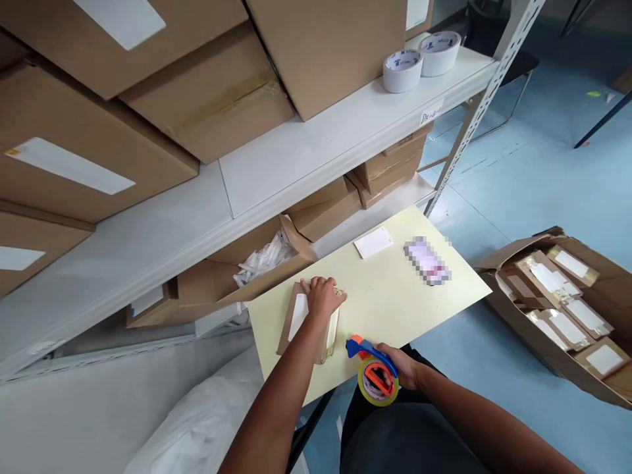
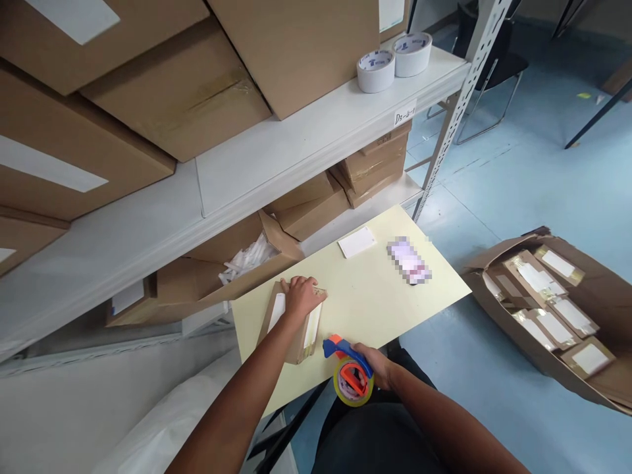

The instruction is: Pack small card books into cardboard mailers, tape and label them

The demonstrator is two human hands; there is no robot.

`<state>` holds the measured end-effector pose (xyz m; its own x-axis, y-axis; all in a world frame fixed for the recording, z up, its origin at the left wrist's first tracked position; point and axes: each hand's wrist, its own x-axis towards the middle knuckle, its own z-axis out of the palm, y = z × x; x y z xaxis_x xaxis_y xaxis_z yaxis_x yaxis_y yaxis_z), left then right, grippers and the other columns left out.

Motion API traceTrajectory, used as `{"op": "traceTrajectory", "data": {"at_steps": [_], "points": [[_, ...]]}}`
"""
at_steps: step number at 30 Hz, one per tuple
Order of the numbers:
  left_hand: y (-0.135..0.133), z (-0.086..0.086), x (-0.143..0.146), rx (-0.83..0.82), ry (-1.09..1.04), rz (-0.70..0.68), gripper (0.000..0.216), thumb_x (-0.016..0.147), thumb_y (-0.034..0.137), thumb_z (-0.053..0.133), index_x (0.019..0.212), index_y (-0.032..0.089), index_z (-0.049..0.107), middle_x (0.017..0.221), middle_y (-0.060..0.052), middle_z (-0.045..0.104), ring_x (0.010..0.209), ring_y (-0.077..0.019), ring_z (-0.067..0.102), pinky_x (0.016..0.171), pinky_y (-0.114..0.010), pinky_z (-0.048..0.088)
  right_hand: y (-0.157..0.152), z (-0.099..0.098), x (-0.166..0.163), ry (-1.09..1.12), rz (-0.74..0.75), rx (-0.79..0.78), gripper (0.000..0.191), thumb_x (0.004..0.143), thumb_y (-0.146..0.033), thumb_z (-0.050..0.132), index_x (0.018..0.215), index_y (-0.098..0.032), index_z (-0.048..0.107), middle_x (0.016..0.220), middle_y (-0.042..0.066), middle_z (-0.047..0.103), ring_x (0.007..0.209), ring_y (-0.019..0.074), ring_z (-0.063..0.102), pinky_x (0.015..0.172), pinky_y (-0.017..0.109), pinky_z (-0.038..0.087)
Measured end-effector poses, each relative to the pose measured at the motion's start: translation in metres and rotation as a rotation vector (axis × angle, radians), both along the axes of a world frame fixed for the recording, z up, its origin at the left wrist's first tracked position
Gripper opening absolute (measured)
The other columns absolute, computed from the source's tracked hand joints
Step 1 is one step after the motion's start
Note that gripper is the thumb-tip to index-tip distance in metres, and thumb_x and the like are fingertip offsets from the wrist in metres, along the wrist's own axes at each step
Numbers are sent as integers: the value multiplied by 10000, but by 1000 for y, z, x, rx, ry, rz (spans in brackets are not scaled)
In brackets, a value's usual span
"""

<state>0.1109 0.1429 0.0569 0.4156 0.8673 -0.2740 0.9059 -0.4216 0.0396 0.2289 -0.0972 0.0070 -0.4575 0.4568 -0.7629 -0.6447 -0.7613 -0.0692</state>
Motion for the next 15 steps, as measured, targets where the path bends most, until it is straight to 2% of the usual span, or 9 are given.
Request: {"op": "traceTrajectory", "data": {"at_steps": [3,7,11,15], "points": [[-6,-4,8,-16,48,99,398,716,342,764,1092,240,682,1188,-138,665,1322,-390,396,1137,-709,78,-3,3,-3,19,5,-3,432,901,-516,563,925,-108,703,843,91,734,742,196,683,856,340,523],[-8,-9,11,-48,55,136,319,764,190,697,1077,245,669,1189,-130,652,1339,-357,373,1142,-694,100,-1,0,-5,26,68,8,442,902,-554,544,909,-142,703,871,95,745,792,211,699,876,350,536],[-11,-8,12,-35,29,162,344,760,112,648,1079,241,660,1189,-124,646,1332,-338,372,1149,-675,111,19,-8,3,-60,241,24,448,912,-560,535,869,-149,707,829,75,737,728,184,681,805,313,561],[-15,-5,13,-42,7,169,422,736,19,586,1090,241,643,1187,-116,648,1310,-321,392,1144,-701,98,58,-9,18,-197,511,91,409,887,-542,563,821,-159,691,777,52,721,671,176,667,731,298,576]]}}
